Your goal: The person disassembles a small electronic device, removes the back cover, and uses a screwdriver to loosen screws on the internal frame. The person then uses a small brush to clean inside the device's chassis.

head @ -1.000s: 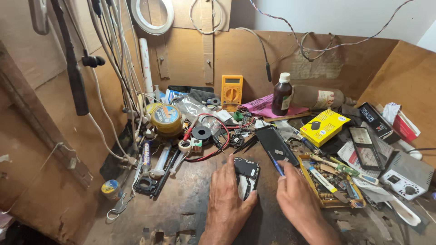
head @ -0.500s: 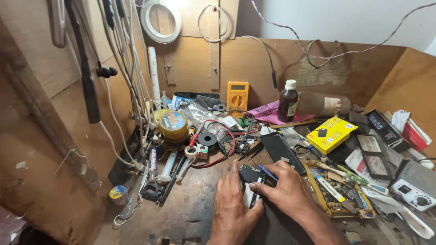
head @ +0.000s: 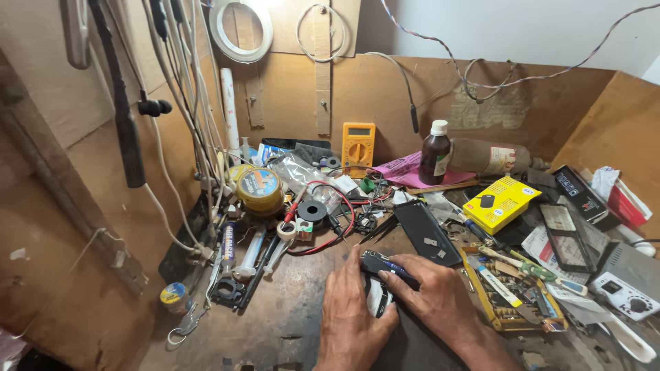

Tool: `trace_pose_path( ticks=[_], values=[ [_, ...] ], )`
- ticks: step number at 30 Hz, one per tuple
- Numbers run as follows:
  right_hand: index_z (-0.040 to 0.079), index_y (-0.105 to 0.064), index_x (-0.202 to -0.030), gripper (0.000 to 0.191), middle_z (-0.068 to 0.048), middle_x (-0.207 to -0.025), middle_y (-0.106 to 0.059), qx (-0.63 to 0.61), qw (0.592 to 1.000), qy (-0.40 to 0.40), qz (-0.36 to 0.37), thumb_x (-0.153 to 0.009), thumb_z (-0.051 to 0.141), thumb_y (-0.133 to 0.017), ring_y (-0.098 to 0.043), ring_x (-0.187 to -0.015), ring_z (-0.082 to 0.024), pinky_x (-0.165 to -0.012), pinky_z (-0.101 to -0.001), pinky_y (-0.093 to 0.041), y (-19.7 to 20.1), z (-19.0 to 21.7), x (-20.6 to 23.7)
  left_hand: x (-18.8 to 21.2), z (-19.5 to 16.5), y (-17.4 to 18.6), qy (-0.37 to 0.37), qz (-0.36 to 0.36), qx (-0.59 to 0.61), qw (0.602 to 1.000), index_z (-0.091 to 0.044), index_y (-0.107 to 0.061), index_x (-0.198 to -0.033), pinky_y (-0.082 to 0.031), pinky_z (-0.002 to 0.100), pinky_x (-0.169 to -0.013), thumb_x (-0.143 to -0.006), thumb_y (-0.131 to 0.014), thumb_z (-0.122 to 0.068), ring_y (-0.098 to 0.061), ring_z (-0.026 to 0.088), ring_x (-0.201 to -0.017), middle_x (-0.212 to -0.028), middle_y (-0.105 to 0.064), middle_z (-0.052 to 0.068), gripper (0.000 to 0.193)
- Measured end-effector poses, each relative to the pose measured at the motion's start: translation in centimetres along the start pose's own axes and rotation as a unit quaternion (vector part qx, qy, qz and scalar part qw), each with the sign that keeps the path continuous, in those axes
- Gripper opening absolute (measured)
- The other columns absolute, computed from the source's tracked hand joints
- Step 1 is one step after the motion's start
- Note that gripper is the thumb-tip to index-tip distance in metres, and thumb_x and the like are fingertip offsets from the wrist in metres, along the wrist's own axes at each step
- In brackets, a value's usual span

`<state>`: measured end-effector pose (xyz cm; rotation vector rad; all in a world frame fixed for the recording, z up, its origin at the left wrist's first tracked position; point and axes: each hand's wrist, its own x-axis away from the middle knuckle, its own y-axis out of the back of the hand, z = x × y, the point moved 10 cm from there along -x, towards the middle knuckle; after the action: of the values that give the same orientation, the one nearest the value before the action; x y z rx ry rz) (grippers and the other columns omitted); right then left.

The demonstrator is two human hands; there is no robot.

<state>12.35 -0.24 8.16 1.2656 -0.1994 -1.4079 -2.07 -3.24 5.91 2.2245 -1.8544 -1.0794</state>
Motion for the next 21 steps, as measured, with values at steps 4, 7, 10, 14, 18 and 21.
trace_pose_path(
  ticks=[4, 7, 10, 14, 18, 21],
  values=[
    [0.005, -0.074, -0.109, 0.034, -0.013, -0.104, -0.078, -0.001, 1.0, 0.019, -0.014, -0.087, 0.032, -0.073, -0.076, -0.089, -0.031, -0.07, -0.039, -0.06, 0.0, 0.4, 0.2, 0.0, -0.6, 0.6, -0.027, -0.028, -0.007, 0.999, 0.008, -0.032, -0.146, -0.041, 0.051, -0.1, -0.063, -0.081, -0.014, -0.052, 0.044, -0.116, -0.125, -0.055, 0.026, 0.099],
    [0.006, -0.074, -0.105, 0.03, -0.013, -0.095, -0.078, 0.016, 0.999, 0.027, -0.035, -0.09, 0.032, -0.071, -0.076, -0.081, -0.032, -0.064, -0.0399, -0.059, 0.1, 0.6, 0.2, 0.1, 0.7, 0.1, 0.037, -0.009, 0.009, 0.999, -0.001, -0.044, -0.133, -0.045, 0.048, -0.1, -0.067, -0.081, -0.017, -0.056, 0.039, -0.116, -0.119, -0.057, 0.02, 0.077],
    [0.008, -0.072, -0.1, 0.027, -0.014, -0.081, -0.075, 0.039, 0.999, 0.007, -0.035, -0.091, 0.033, -0.07, -0.074, -0.071, -0.034, -0.055, -0.0427, -0.056, -0.2, 0.0, 0.3, 0.2, 1.6, -0.7, 0.066, 0.016, -0.009, 0.998, -0.005, -0.049, -0.124, -0.049, 0.047, -0.096, -0.069, -0.081, -0.021, -0.059, 0.038, -0.114, -0.116, -0.058, 0.017, 0.065],
    [0.009, -0.066, -0.092, 0.026, -0.014, -0.069, -0.071, 0.064, 0.998, -0.022, -0.009, -0.093, 0.034, -0.069, -0.072, -0.065, -0.035, -0.05, -0.0455, -0.052, -1.0, -0.9, 0.3, 0.4, 1.7, -0.8, 0.032, 0.001, 0.002, 0.999, -0.001, -0.056, -0.125, -0.048, 0.047, -0.099, -0.068, -0.084, -0.021, -0.058, 0.039, -0.121, -0.127, -0.058, 0.02, 0.067],
    [0.01, -0.066, -0.097, 0.028, -0.014, -0.07, -0.073, 0.078, 0.995, -0.057, 0.013, -0.092, 0.037, -0.07, -0.073, -0.067, -0.034, -0.053, -0.0451, -0.053, -1.4, -1.7, 0.4, 0.4, 2.2, -1.3, 0.024, 0.004, -0.016, 1.0, 0.004, -0.062, -0.125, -0.045, 0.046, -0.104, -0.068, -0.085, -0.021, -0.054, 0.041, -0.127, -0.139, -0.053, 0.025, 0.066],
    [0.007, -0.066, -0.097, 0.03, -0.015, -0.083, -0.077, 0.027, 0.999, 0.005, -0.036, -0.088, 0.034, -0.072, -0.074, -0.073, -0.036, -0.053, -0.0438, -0.056, -0.2, 0.0, 0.4, 0.5, 2.2, -1.7, 0.017, 0.015, -0.028, 0.999, 0.005, -0.063, -0.126, -0.045, 0.047, -0.105, -0.07, -0.083, -0.022, -0.053, 0.042, -0.128, -0.141, -0.051, 0.026, 0.065]
  ],
)
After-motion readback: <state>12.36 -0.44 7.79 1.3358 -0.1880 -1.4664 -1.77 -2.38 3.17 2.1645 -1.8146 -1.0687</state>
